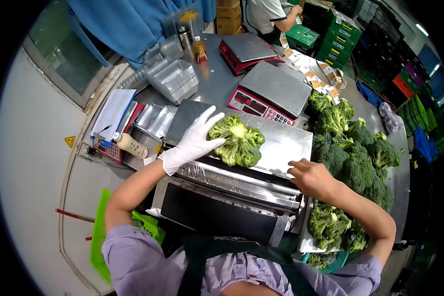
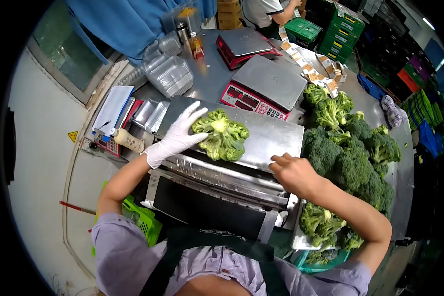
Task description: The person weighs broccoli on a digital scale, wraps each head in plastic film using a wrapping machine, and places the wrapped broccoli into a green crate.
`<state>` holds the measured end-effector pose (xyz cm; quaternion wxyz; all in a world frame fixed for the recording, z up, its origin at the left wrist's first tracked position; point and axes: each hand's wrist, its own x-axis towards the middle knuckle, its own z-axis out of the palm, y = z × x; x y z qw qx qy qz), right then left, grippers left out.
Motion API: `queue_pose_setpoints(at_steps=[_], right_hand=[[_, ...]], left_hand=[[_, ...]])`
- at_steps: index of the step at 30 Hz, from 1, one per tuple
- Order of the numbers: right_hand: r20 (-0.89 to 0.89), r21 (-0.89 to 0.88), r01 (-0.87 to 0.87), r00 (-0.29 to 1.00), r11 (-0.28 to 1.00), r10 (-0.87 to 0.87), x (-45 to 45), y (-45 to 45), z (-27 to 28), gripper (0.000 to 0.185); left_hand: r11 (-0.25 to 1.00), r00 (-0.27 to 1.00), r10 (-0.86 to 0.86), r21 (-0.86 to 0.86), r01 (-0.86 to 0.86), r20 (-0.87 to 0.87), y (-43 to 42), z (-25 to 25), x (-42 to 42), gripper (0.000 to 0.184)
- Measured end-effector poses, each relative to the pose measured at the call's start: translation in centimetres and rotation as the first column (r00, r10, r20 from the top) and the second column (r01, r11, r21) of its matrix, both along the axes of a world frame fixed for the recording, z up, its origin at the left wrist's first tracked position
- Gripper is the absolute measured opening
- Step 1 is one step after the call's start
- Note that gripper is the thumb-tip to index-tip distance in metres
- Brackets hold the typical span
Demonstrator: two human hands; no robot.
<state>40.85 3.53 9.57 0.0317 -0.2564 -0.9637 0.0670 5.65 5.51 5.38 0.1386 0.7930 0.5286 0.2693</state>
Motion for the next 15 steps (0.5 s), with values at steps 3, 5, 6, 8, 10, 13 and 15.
queue_pose_setpoints(at_steps=[3,5,6,8,10,13,15], right_hand=[[0.134,0.106,-0.206,0.972,0.973,0.192,-1.9,-1.4,-1.6,0.023],[0.174,0.205,-0.278,0.954,0.938,0.244,-2.8,-2.2,-2.8,0.02],[0.174,0.249,-0.301,0.949,0.92,0.264,-2.9,-2.3,-3.9,0.02],[0.261,0.281,-0.351,0.924,0.893,0.281,-3.3,-2.4,-6.0,0.02],[0.236,0.294,-0.357,0.926,0.887,0.294,-3.7,-2.7,-7.5,0.023],[0.168,0.314,-0.345,0.937,0.885,0.306,-3.6,-2.9,-8.1,0.019],[0.061,0.206,-0.161,0.987,0.965,0.152,-2.5,-3.6,-8.4,0.017]], left_hand=[[0.974,0.992,-0.117,0.188,0.124,-0.048,-2.1,2.0,-1.2,0.049],[0.846,0.778,-0.339,0.19,0.498,-0.529,-3.3,2.3,-2.5,0.025],[0.772,0.658,-0.4,0.152,0.617,-0.638,-3.6,1.1,-3.2,0.023],[0.655,0.483,-0.447,0.092,0.75,-0.753,-4.0,-1.0,-4.1,0.022],[0.75,0.551,-0.472,0.016,0.662,-0.688,-4.1,-2.7,-4.2,0.022],[0.84,0.612,-0.473,-0.115,0.53,-0.634,-3.8,-3.9,-4.3,0.018],[0.745,0.619,-0.522,0.04,0.666,-0.586,-3.3,-5.0,-5.4,0.014]])
